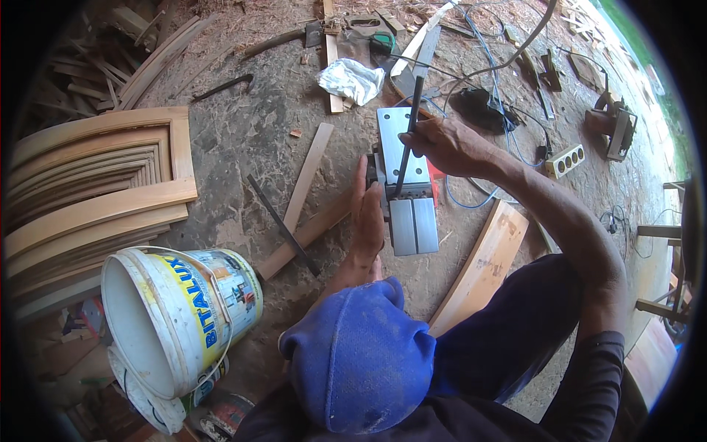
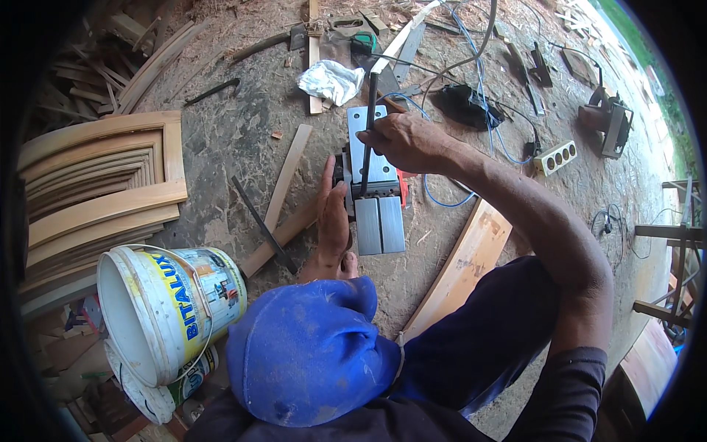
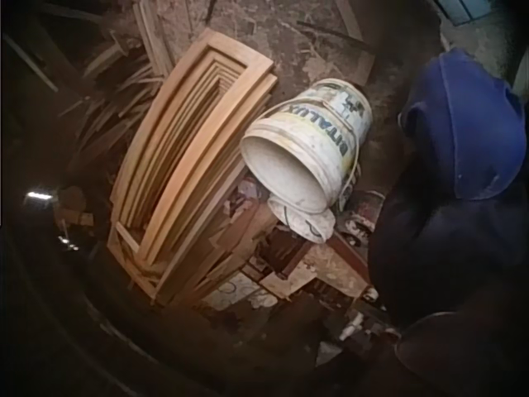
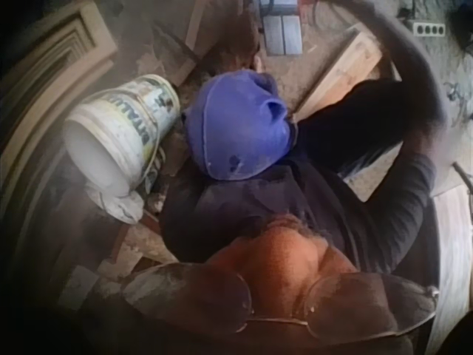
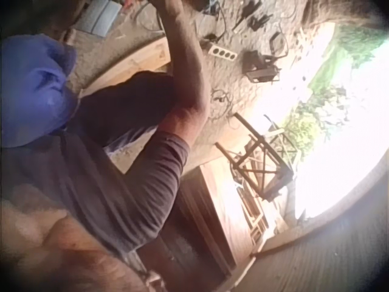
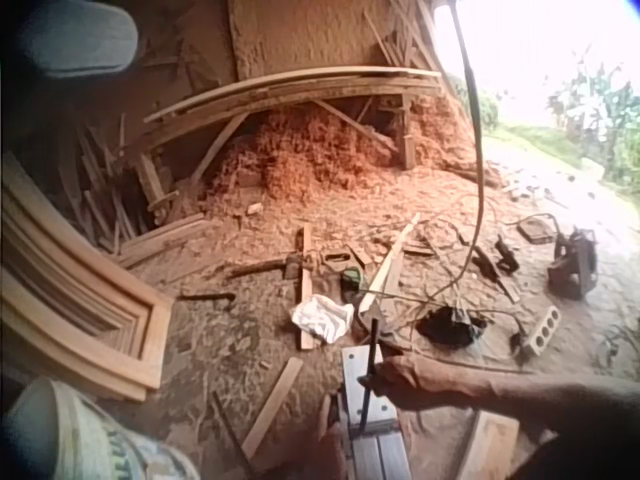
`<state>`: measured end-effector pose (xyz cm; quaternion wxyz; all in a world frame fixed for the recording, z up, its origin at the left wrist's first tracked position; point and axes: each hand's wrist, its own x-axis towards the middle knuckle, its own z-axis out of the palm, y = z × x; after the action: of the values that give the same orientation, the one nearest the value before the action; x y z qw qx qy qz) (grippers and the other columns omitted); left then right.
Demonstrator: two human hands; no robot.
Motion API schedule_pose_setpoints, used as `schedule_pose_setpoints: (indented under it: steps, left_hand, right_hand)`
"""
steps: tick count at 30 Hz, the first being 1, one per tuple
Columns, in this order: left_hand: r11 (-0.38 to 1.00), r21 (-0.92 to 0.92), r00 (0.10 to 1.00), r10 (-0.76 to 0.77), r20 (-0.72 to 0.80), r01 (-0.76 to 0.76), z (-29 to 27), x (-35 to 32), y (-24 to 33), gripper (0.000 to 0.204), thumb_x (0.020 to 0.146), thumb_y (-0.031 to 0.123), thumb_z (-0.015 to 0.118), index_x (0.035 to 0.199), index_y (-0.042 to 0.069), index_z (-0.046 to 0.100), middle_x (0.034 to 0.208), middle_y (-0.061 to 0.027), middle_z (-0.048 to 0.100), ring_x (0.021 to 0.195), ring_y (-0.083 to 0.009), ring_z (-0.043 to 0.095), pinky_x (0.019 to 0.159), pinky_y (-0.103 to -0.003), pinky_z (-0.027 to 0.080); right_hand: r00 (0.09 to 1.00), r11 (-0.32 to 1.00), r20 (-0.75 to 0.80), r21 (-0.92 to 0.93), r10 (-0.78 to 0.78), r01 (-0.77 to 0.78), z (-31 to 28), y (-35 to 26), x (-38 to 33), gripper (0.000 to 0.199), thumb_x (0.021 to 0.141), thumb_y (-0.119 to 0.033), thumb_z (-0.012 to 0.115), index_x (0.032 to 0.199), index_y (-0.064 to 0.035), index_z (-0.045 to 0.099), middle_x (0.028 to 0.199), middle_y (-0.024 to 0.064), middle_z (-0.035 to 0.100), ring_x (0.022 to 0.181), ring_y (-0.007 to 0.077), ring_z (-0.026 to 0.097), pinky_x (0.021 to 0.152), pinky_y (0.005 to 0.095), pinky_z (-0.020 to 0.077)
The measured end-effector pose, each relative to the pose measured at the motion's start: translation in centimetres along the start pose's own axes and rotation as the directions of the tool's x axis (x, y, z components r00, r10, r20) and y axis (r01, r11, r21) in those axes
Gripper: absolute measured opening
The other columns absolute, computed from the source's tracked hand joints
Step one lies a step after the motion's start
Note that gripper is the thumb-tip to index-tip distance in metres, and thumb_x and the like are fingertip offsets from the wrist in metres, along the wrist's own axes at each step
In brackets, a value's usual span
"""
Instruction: The person sits on the floor and assembles a handheld power tool by attaching a metal base plate to the motor housing. They use a screwdriver to tighten screws and a hammer to tap the components into alignment.
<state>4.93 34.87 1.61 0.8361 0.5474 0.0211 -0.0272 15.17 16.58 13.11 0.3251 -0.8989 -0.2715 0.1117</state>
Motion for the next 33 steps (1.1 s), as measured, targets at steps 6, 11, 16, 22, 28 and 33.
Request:
schedule_pose_setpoints:
  steps: [6, 11, 16, 22, 28, 33]
  left_hand:
    - [0.999, -0.034, 1.0, -0.012, -0.014, 0.011, 0.8, -0.1, 0.8, 0.068, 0.103, 0.023, 0.042, 0.158, -0.006, 0.016, 0.149, -0.0205, 0.041, 0.133, -0.0239, 0.044, 0.114, -0.036, 0.033]
    - [1.0, 0.002, 1.0, 0.013, -0.025, -0.013, 0.4, 0.0, 0.4, 0.068, 0.102, 0.022, 0.042, 0.158, -0.006, 0.016, 0.148, -0.0197, 0.043, 0.131, -0.023, 0.047, 0.113, -0.036, 0.034]
    - [0.999, -0.029, 1.0, -0.021, -0.014, 0.02, 0.3, 0.2, 0.3, 0.067, 0.102, 0.022, 0.041, 0.158, -0.005, 0.016, 0.145, -0.0192, 0.045, 0.129, -0.0219, 0.048, 0.112, -0.034, 0.035]
    - [0.998, 0.016, 0.998, -0.055, -0.011, 0.055, -0.5, 0.3, 0.4, 0.064, 0.103, 0.021, 0.038, 0.158, -0.005, 0.018, 0.147, -0.0205, 0.044, 0.131, -0.0226, 0.047, 0.113, -0.034, 0.034]
    - [0.982, 0.188, 0.999, 0.011, -0.047, -0.002, 0.7, 0.1, 1.6, 0.061, 0.101, 0.019, 0.035, 0.158, -0.001, 0.023, 0.142, -0.0192, 0.052, 0.123, -0.0223, 0.055, 0.107, -0.035, 0.042]
    - [0.967, 0.255, 0.997, 0.01, -0.072, 0.008, 0.8, 0.1, 1.7, 0.061, 0.101, 0.019, 0.038, 0.158, -0.001, 0.025, 0.142, -0.0174, 0.052, 0.122, -0.0207, 0.054, 0.107, -0.033, 0.04]
  right_hand:
    - [0.998, 0.998, -0.014, 0.011, -0.059, 0.06, -0.2, 0.0, -0.3, 0.046, 0.106, -0.032, 0.049, 0.076, -0.0009, 0.063, 0.066, 0.0151, 0.064, 0.068, 0.0338, 0.066, 0.113, 0.0475, 0.0375]
    - [0.999, 0.998, -0.039, 0.056, -0.03, 0.032, -0.1, 0.0, -0.2, 0.046, 0.105, -0.033, 0.05, 0.076, 0.0005, 0.063, 0.065, 0.0151, 0.064, 0.067, 0.0348, 0.065, 0.106, 0.0464, 0.0424]
    - [0.999, 0.999, -0.032, 0.048, -0.008, 0.01, -0.5, 0.0, -0.3, 0.049, 0.105, -0.037, 0.051, 0.078, 0.0012, 0.064, 0.07, 0.0166, 0.065, 0.067, 0.0353, 0.064, 0.098, 0.0463, 0.0445]
    - [0.984, 0.981, 0.056, 0.085, 0.172, -0.176, -2.4, -1.1, -1.0, 0.05, 0.106, -0.04, 0.049, 0.085, 0.002, 0.066, 0.076, 0.0196, 0.065, 0.073, 0.0351, 0.065, 0.077, 0.0465, 0.0505]
    - [0.994, 0.995, 0.036, -0.028, 0.101, -0.1, -2.5, 0.2, -1.5, 0.049, 0.106, -0.04, 0.049, 0.089, 0.0027, 0.065, 0.076, 0.0183, 0.064, 0.071, 0.0326, 0.065, 0.068, 0.0448, 0.05]
    - [0.995, 0.996, 0.039, 0.009, 0.088, -0.088, -2.3, -0.3, -1.5, 0.049, 0.106, -0.041, 0.049, 0.089, 0.002, 0.066, 0.075, 0.017, 0.063, 0.073, 0.0307, 0.064, 0.068, 0.0444, 0.0494]
